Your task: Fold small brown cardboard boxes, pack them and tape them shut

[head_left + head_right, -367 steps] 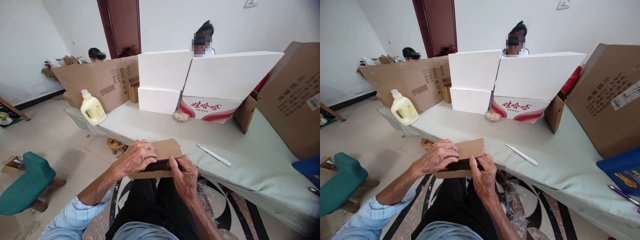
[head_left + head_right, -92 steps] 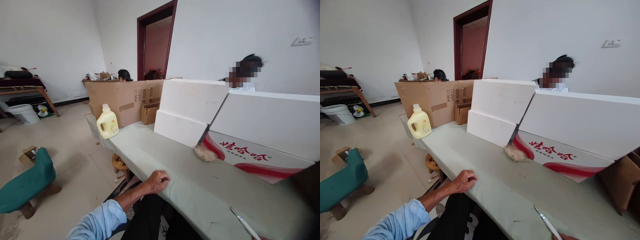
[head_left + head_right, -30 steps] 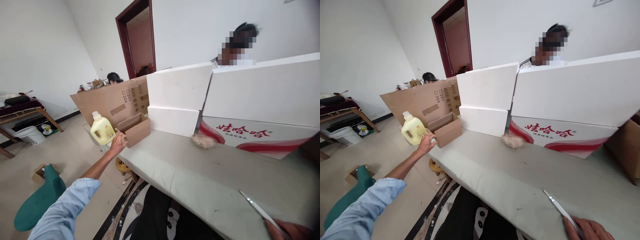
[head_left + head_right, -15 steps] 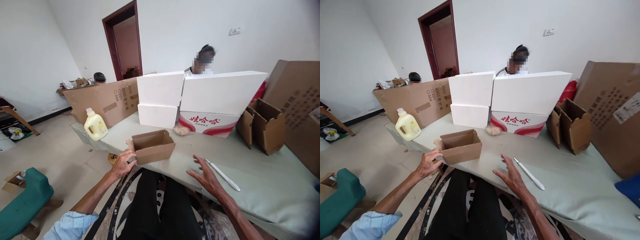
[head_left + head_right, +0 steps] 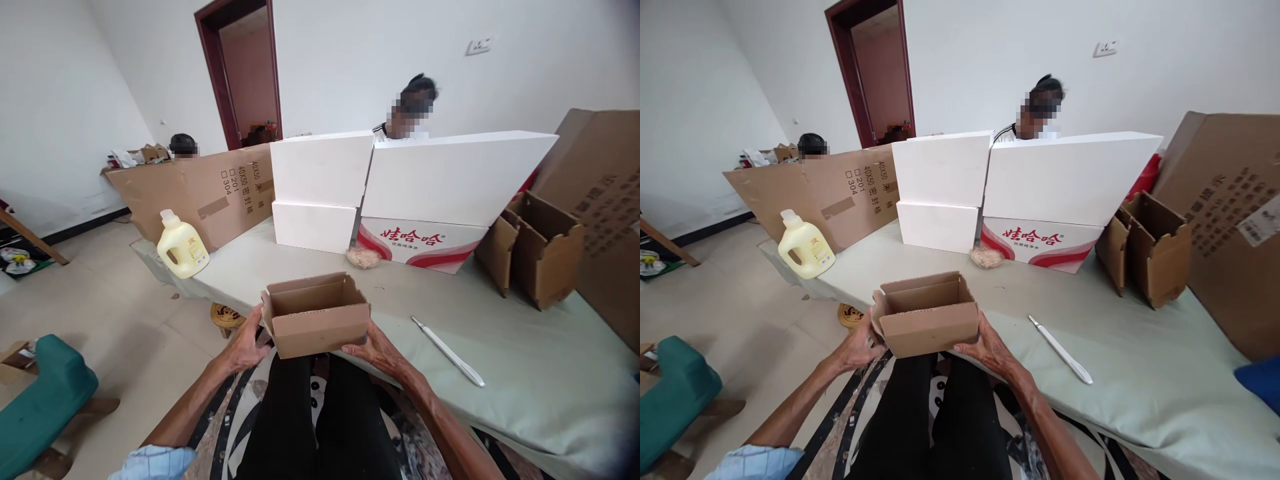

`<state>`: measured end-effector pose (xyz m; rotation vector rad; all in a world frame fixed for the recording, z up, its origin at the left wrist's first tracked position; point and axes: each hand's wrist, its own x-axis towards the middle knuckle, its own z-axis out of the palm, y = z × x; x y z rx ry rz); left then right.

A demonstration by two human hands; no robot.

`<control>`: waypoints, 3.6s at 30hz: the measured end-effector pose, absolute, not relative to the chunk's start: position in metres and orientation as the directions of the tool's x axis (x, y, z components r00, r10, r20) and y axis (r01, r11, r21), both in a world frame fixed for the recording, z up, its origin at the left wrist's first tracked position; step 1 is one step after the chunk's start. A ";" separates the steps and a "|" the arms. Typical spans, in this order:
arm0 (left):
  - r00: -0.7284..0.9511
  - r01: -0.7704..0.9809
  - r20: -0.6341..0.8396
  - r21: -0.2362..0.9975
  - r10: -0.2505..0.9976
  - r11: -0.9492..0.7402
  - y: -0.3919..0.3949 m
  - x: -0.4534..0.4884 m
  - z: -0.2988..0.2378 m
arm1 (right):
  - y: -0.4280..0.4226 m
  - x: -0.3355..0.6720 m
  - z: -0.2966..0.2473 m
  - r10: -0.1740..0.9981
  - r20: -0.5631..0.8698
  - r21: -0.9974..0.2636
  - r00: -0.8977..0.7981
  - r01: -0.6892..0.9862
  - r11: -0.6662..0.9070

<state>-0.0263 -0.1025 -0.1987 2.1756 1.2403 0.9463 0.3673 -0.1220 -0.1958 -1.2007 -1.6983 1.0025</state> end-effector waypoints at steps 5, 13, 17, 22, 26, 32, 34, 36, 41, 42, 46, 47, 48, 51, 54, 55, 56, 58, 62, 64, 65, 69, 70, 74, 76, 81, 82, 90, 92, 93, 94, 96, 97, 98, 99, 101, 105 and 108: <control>0.470 0.571 0.271 0.632 0.840 -0.523 -0.102 -0.014 -0.230 | -0.135 0.356 -0.201 0.980 0.082 -0.946 -0.180 0.295 0.133; 0.550 0.284 0.181 0.878 0.815 -0.387 -0.121 0.000 -0.142 | -0.175 0.405 -0.119 0.987 0.080 -0.900 -0.140 0.416 0.132; 0.455 0.298 0.201 0.884 0.868 -0.361 -0.116 0.014 -0.119 | -0.176 0.411 -0.080 0.986 0.038 -0.869 -0.163 0.481 0.113; 0.372 0.216 0.295 0.895 0.880 -0.391 -0.107 0.029 -0.112 | -0.164 0.392 -0.068 0.997 -0.032 -0.865 -0.076 0.501 0.010; 0.481 0.144 0.340 0.879 0.808 -0.456 -0.099 0.027 -0.103 | -0.150 0.383 -0.069 0.999 -0.049 -0.886 -0.014 0.463 -0.037; 0.516 0.168 0.395 0.823 0.760 -0.542 -0.089 0.023 -0.107 | -0.137 0.401 -0.089 0.999 -0.033 -0.876 -0.031 0.481 -0.014; 0.491 0.160 0.421 0.817 0.763 -0.554 -0.088 0.024 -0.114 | -0.138 0.423 -0.108 0.995 0.039 -0.761 0.088 0.648 -0.028; 0.452 0.139 0.448 0.819 0.772 -0.557 -0.088 0.025 -0.121 | -0.142 0.451 -0.132 0.954 0.137 -0.511 0.268 0.844 -0.164; 0.391 0.100 0.457 0.842 0.799 -0.530 -0.093 0.025 -0.134 | -0.160 0.499 -0.182 0.888 0.076 -0.187 0.454 0.881 -0.434; 0.386 0.098 0.456 0.844 0.802 -0.527 -0.094 0.025 -0.135 | -0.162 0.502 -0.186 0.886 0.081 -0.206 0.457 0.877 -0.434; 0.381 0.109 0.456 0.842 0.804 -0.529 -0.096 0.024 -0.133 | -0.158 0.506 -0.183 0.854 0.163 -0.316 0.494 0.846 -0.429; 0.386 0.114 0.453 0.841 0.804 -0.529 -0.097 0.024 -0.131 | -0.157 0.505 -0.177 0.841 0.190 -0.352 0.506 0.835 -0.423; 0.394 0.120 0.448 0.841 0.802 -0.528 -0.097 0.024 -0.130 | -0.156 0.502 -0.169 0.829 0.219 -0.386 0.514 0.826 -0.410; 0.424 0.146 0.423 0.841 0.801 -0.521 -0.100 0.022 -0.126 | -0.163 0.477 -0.136 0.830 0.379 -0.505 0.409 0.843 -0.185; 0.428 0.166 0.408 0.841 0.806 -0.514 -0.103 0.021 -0.125 | -0.178 0.426 -0.098 0.820 0.572 -0.468 0.034 0.834 0.291; 0.424 0.166 0.412 0.840 0.807 -0.516 -0.103 0.021 -0.126 | -0.183 0.408 -0.087 0.808 0.578 -0.403 -0.117 0.819 0.407; 0.418 0.163 0.419 0.838 0.806 -0.520 -0.103 0.022 -0.127 | -0.186 0.391 -0.078 0.779 0.581 -0.332 -0.235 0.805 0.491; 0.408 0.155 0.436 0.833 0.802 -0.532 -0.103 0.022 -0.129 | -0.189 0.364 -0.066 0.720 0.574 -0.199 -0.391 0.786 0.585; 0.395 0.134 0.465 0.824 0.792 -0.551 -0.102 0.023 -0.132 | -0.179 0.346 -0.061 0.655 0.562 -0.069 -0.505 0.761 0.646; 0.390 0.131 0.469 0.824 0.793 -0.551 -0.102 0.022 -0.133 | -0.173 0.348 -0.062 0.652 0.550 -0.057 -0.522 0.755 0.653; 0.386 0.130 0.469 0.825 0.794 -0.550 -0.103 0.022 -0.134 | -0.171 0.349 -0.062 0.657 0.542 -0.058 -0.524 0.756 0.651; 0.384 0.117 0.476 0.825 0.791 -0.553 -0.105 0.022 -0.135 | -0.170 0.350 -0.059 0.705 0.491 -0.086 -0.512 0.777 0.624; 0.385 0.113 0.477 0.825 0.790 -0.553 -0.105 0.022 -0.135 | -0.171 0.348 -0.057 0.718 0.473 -0.090 -0.511 0.783 0.616; 0.381 0.118 0.479 0.823 0.791 -0.556 -0.106 0.021 -0.136 | -0.173 0.342 -0.048 0.739 0.422 -0.048 -0.525 0.801 0.597; 0.378 0.124 0.484 0.818 0.789 -0.561 -0.106 0.021 -0.137 | -0.172 0.337 -0.044 0.739 0.410 -0.006 -0.534 0.809 0.588; 0.380 0.135 0.484 0.814 0.788 -0.565 -0.105 0.020 -0.139 | -0.170 0.325 -0.033 0.725 0.396 0.111 -0.564 0.813 0.572; 0.380 0.137 0.483 0.814 0.788 -0.565 -0.104 0.020 -0.139 | -0.170 0.322 -0.031 0.725 0.396 0.134 -0.564 0.816 0.562; 0.378 0.141 0.485 0.812 0.789 -0.566 -0.105 0.021 -0.140 | -0.175 0.317 -0.013 0.737 0.370 0.288 -0.566 0.824 0.488; 0.382 0.144 0.476 0.816 0.792 -0.560 -0.105 0.021 -0.138 | -0.176 0.314 -0.010 0.758 0.343 0.296 -0.555 0.829 0.474; 0.383 0.146 0.473 0.817 0.793 -0.558 -0.105 0.021 -0.137 | -0.177 0.311 -0.008 0.769 0.327 0.302 -0.549 0.832 0.466; 0.382 0.147 0.473 0.817 0.794 -0.558 -0.105 0.020 -0.137 | -0.177 0.308 -0.006 0.781 0.311 0.311 -0.542 0.834 0.455; 0.376 0.151 0.477 0.814 0.794 -0.561 -0.106 0.020 -0.136 | -0.177 0.303 0.000 0.807 0.266 0.328 -0.528 0.837 0.439; 0.374 0.155 0.479 0.812 0.794 -0.563 -0.105 0.020 -0.136 | -0.177 0.301 0.004 0.820 0.243 0.333 -0.518 0.839 0.431; 0.373 0.158 0.481 0.810 0.794 -0.565 -0.105 0.019 -0.136 | -0.177 0.300 0.008 0.832 0.221 0.336 -0.509 0.841 0.425; 0.372 0.163 0.483 0.807 0.793 -0.568 -0.105 0.019 -0.137 | -0.177 0.301 0.012 0.844 0.201 0.338 -0.498 0.844 0.417; 0.373 0.175 0.485 0.800 0.791 -0.574 -0.105 0.018 -0.137 | -0.179 0.302 0.020 0.863 0.170 0.347 -0.475 0.849 0.399; 0.385 0.203 0.475 0.793 0.791 -0.575 -0.105 0.016 -0.136 | -0.186 0.302 0.025 0.883 0.122 0.390 -0.453 0.840 0.377; 0.397 0.206 0.466 0.795 0.791 -0.571 -0.106 0.016 -0.133 | -0.188 0.301 0.023 0.876 0.116 0.399 -0.469 0.830 0.391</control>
